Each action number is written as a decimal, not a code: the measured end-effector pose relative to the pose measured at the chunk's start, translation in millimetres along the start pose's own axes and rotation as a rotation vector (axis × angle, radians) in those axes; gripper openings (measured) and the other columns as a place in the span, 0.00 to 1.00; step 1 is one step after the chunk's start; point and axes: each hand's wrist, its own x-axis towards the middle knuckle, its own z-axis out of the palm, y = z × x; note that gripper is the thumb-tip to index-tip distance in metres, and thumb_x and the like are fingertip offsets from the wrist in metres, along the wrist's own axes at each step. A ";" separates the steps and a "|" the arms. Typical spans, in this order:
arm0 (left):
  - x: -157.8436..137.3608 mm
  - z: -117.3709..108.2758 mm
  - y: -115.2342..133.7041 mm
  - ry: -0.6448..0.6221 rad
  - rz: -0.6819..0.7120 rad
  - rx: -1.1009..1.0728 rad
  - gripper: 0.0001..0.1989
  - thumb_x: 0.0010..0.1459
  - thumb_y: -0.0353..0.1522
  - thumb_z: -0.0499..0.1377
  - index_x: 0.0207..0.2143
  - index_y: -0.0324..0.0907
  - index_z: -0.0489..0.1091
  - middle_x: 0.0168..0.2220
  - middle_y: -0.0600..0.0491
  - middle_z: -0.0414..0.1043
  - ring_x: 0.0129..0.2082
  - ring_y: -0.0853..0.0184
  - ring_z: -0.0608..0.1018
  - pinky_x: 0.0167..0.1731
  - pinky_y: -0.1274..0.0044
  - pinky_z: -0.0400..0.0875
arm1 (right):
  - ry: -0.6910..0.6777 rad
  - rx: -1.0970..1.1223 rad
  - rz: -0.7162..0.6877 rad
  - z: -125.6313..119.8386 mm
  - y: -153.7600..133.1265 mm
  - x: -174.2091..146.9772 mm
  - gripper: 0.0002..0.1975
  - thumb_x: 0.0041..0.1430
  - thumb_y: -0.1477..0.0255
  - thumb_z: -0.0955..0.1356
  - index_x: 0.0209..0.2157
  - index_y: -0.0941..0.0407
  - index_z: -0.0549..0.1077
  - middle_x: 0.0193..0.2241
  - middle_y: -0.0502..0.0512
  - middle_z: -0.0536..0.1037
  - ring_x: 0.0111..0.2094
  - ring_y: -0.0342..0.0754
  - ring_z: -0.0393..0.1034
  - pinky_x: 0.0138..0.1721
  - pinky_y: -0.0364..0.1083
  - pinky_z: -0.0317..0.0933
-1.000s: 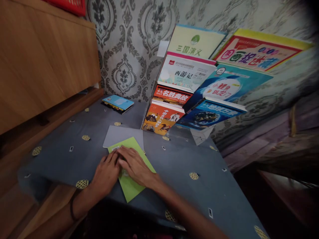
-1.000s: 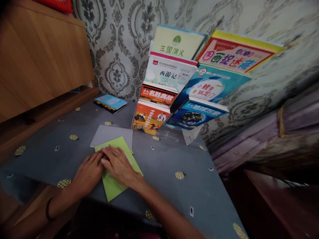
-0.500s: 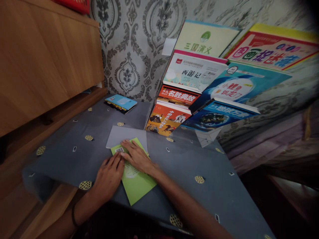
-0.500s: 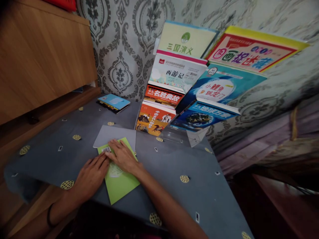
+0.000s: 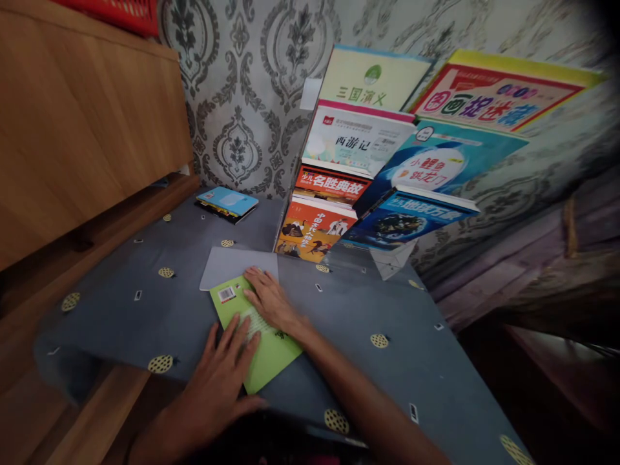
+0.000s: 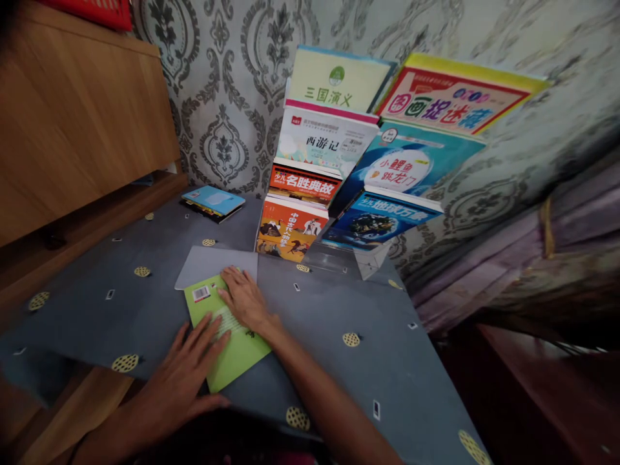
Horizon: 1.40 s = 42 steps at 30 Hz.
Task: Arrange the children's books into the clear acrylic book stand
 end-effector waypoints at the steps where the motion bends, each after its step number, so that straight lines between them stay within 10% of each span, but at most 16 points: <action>1: -1.6 1.5 4.2 -0.016 0.018 -0.012 0.45 0.58 0.60 0.52 0.69 0.44 0.53 0.71 0.39 0.50 0.71 0.42 0.52 0.61 0.45 0.58 | 0.003 0.002 0.001 0.4 0.3 -0.3 0.23 0.72 0.66 0.60 0.64 0.60 0.63 0.66 0.67 0.64 0.70 0.53 0.51 0.70 0.60 0.44; 23: 6.3 -8.0 -21.3 -0.038 0.150 -0.037 0.30 0.70 0.41 0.48 0.71 0.45 0.48 0.73 0.44 0.43 0.73 0.51 0.45 0.64 0.53 0.58 | 0.107 0.522 0.024 -32.4 48.5 -41.5 0.30 0.69 0.49 0.57 0.55 0.55 0.74 0.51 0.59 0.81 0.55 0.53 0.74 0.60 0.58 0.63; 33: 11.1 -13.3 -31.4 -0.088 0.164 -0.059 0.33 0.68 0.50 0.48 0.70 0.47 0.52 0.72 0.43 0.48 0.72 0.51 0.51 0.64 0.53 0.56 | 0.060 0.622 0.066 -40.2 15.8 -116.7 0.29 0.70 0.50 0.56 0.41 0.54 0.81 0.41 0.55 0.85 0.48 0.51 0.79 0.69 0.63 0.45; 42: 84.8 -29.7 -62.4 -0.151 0.155 -0.108 0.23 0.72 0.39 0.44 0.64 0.47 0.63 0.69 0.43 0.57 0.70 0.56 0.59 0.66 0.54 0.53 | 0.145 0.543 0.072 -35.5 2.0 -140.5 0.23 0.72 0.57 0.58 0.43 0.52 0.80 0.34 0.53 0.85 0.42 0.51 0.80 0.67 0.65 0.51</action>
